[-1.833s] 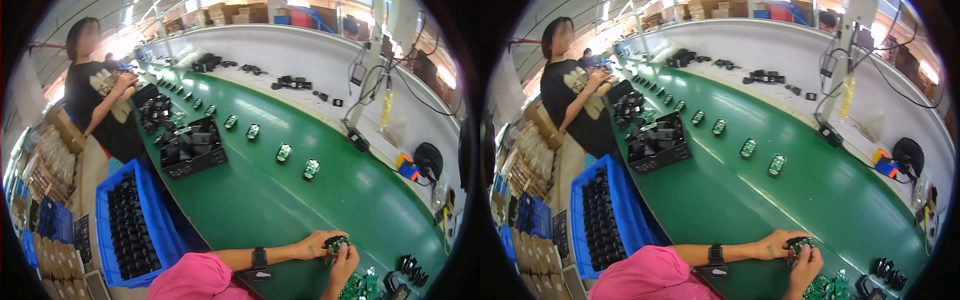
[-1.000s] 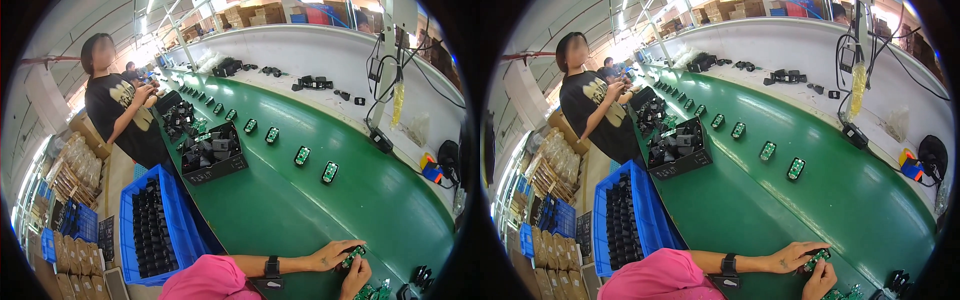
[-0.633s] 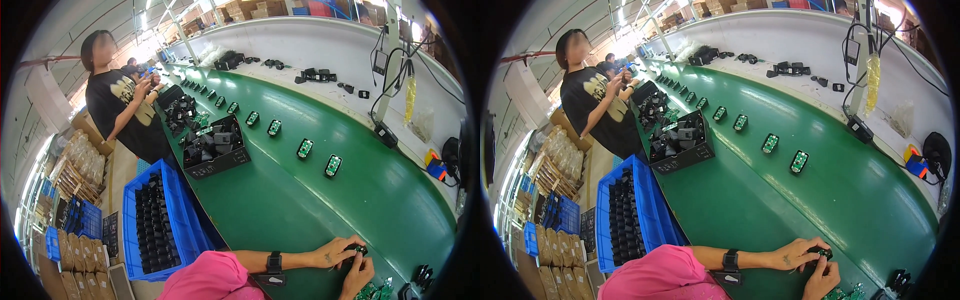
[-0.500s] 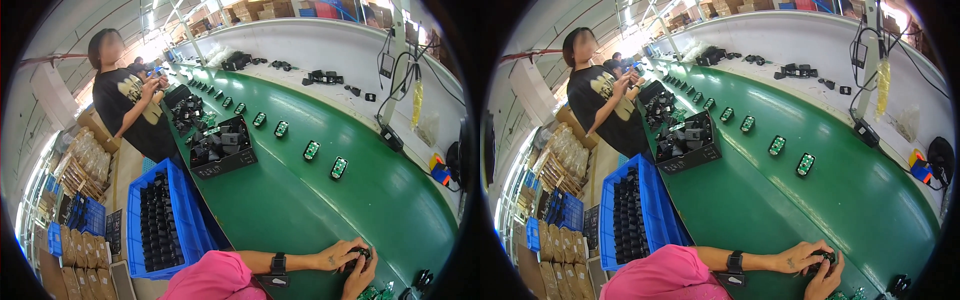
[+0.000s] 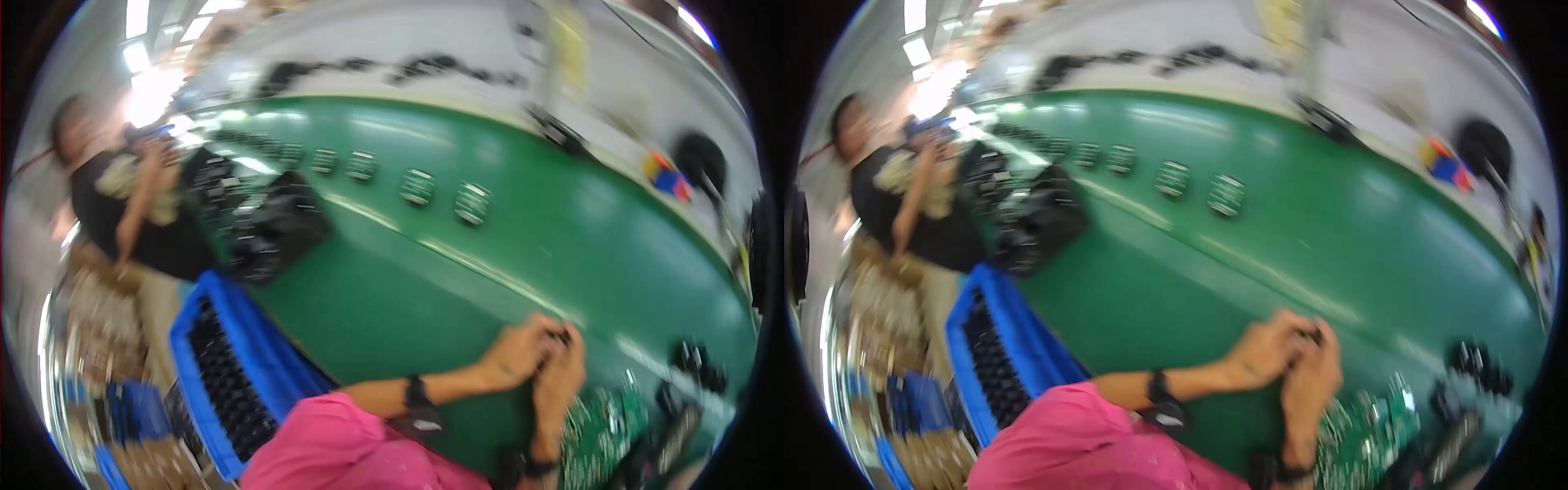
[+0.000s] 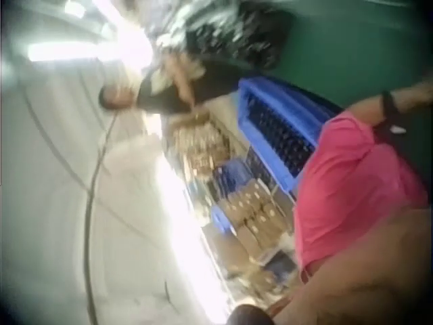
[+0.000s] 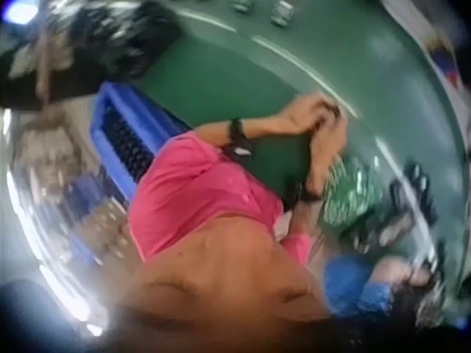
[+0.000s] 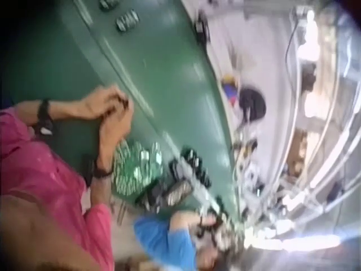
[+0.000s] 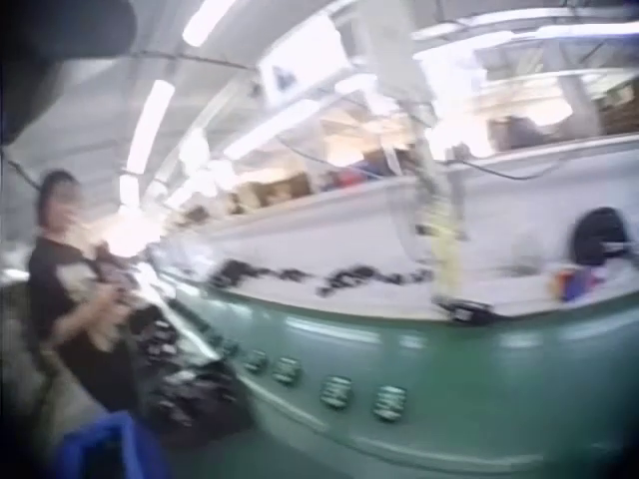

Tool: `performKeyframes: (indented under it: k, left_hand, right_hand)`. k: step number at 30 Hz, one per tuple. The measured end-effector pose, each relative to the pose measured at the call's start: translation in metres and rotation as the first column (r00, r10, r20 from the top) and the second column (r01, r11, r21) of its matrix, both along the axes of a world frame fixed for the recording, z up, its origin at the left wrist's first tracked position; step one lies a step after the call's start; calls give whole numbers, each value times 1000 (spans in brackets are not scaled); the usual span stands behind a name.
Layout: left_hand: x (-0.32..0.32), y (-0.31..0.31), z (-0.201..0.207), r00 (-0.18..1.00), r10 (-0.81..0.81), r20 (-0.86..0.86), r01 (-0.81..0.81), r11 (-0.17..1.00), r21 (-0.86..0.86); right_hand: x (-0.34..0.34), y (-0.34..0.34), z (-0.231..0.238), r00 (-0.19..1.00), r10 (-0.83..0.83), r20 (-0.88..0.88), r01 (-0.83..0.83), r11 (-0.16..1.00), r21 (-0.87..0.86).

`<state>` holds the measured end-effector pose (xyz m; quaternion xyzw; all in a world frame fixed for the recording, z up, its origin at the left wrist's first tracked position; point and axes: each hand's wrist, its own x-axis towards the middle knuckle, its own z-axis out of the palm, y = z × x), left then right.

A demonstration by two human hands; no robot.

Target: The person picks up a black plastic housing and a green circuit board, fits the board into the housing, and presses them together by hand. They then place the assembled unit onto the green conveyor belt and repeat the process.

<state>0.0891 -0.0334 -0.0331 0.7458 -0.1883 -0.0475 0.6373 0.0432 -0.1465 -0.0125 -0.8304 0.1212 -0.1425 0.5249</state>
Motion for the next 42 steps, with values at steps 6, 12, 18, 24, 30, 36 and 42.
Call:
performKeyframes:
  k: [6,12,18,24,30,36,42]
  left_hand:
    - [7,17,7,897,-25,-440,-100,961,-259]
    - [18,18,0,958,-5,-288,-25,995,-99]
    - [12,16,17,980,-80,-183,92,994,54]
    - [14,18,13,957,-174,-233,187,982,31]
    - [29,26,12,885,-380,-271,347,924,-161]
    - [59,39,20,908,-233,-348,241,970,-23]
    - [160,42,37,857,-90,507,-228,817,530]
  right_hand:
    - [-5,-7,-7,979,183,95,-196,970,147]
    - [-7,-9,-4,938,253,238,-246,967,-63]
    - [-12,-10,-2,973,62,222,-64,998,5]
    - [-10,-13,-9,961,21,275,-22,1000,1]
    - [-12,-15,-8,958,111,265,-98,993,-62]
    - [-10,-6,-6,969,165,183,-171,985,16]
    - [-15,-10,-6,970,199,141,-187,978,-97]
